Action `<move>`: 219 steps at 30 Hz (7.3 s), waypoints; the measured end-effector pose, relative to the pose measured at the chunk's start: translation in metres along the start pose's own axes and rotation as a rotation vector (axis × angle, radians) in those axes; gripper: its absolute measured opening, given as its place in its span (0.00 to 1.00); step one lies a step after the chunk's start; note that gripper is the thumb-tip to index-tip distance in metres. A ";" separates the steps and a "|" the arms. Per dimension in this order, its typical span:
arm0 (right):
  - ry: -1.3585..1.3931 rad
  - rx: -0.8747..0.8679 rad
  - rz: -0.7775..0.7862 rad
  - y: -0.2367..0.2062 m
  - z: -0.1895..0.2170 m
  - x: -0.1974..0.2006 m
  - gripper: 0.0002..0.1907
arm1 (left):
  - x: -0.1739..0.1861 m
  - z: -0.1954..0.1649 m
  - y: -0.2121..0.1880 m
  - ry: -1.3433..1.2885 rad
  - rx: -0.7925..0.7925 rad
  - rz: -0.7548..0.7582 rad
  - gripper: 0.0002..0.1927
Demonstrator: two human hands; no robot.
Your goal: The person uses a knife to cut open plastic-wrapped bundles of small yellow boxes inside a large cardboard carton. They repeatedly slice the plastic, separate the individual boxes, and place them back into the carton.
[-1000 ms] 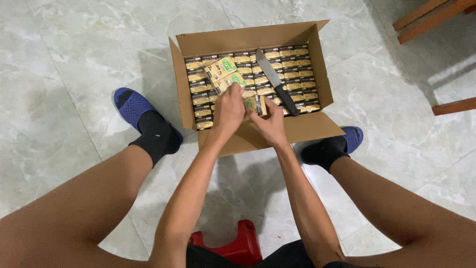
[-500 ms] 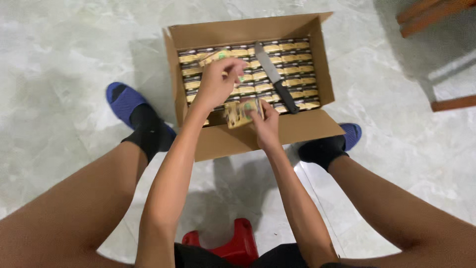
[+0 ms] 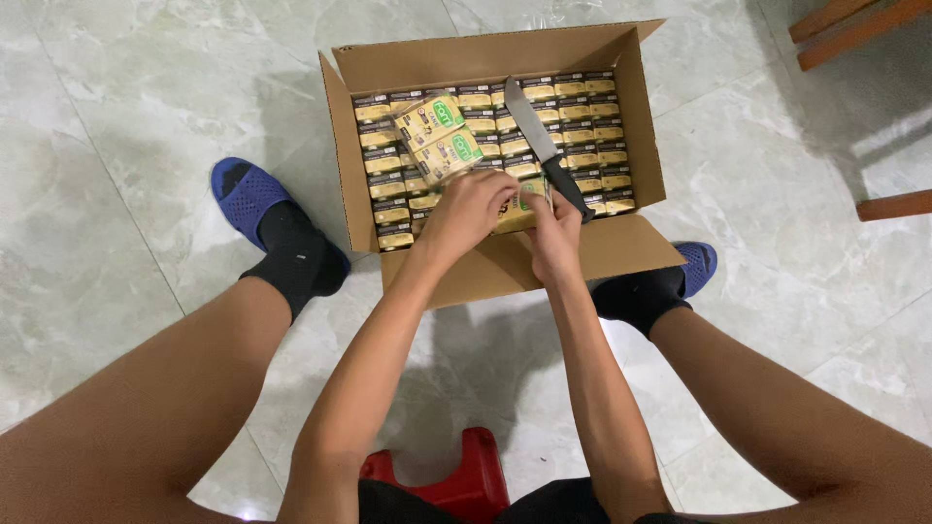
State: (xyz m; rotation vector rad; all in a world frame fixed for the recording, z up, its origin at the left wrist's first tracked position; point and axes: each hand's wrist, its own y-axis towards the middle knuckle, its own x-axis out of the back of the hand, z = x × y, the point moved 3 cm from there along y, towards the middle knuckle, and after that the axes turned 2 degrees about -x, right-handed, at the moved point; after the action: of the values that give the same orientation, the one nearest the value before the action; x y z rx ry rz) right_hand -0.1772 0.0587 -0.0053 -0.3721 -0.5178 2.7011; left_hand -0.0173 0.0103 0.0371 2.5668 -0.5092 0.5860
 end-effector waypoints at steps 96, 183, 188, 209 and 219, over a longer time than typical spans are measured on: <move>-0.962 0.521 -0.467 0.075 0.061 0.073 0.26 | -0.026 0.035 0.002 -0.980 0.419 -0.538 0.15; -1.177 0.885 0.096 0.034 0.034 -0.039 0.31 | -0.013 0.058 0.013 -0.234 0.573 -0.259 0.27; -1.282 0.826 -0.065 0.031 0.019 -0.031 0.31 | -0.009 0.051 -0.012 0.084 0.503 -0.312 0.28; -0.487 0.391 0.047 0.007 -0.013 -0.016 0.19 | -0.042 0.070 -0.026 -0.915 0.449 -0.313 0.03; 0.121 0.080 -0.007 0.038 -0.019 0.002 0.30 | -0.057 0.061 -0.034 -1.410 0.592 -0.357 0.02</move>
State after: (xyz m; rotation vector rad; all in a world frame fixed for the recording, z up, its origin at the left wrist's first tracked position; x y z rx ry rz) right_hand -0.1845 0.0327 -0.0380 -0.5062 -0.3747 2.6629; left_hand -0.0317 0.0219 -0.0511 3.1279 -0.2435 -1.5151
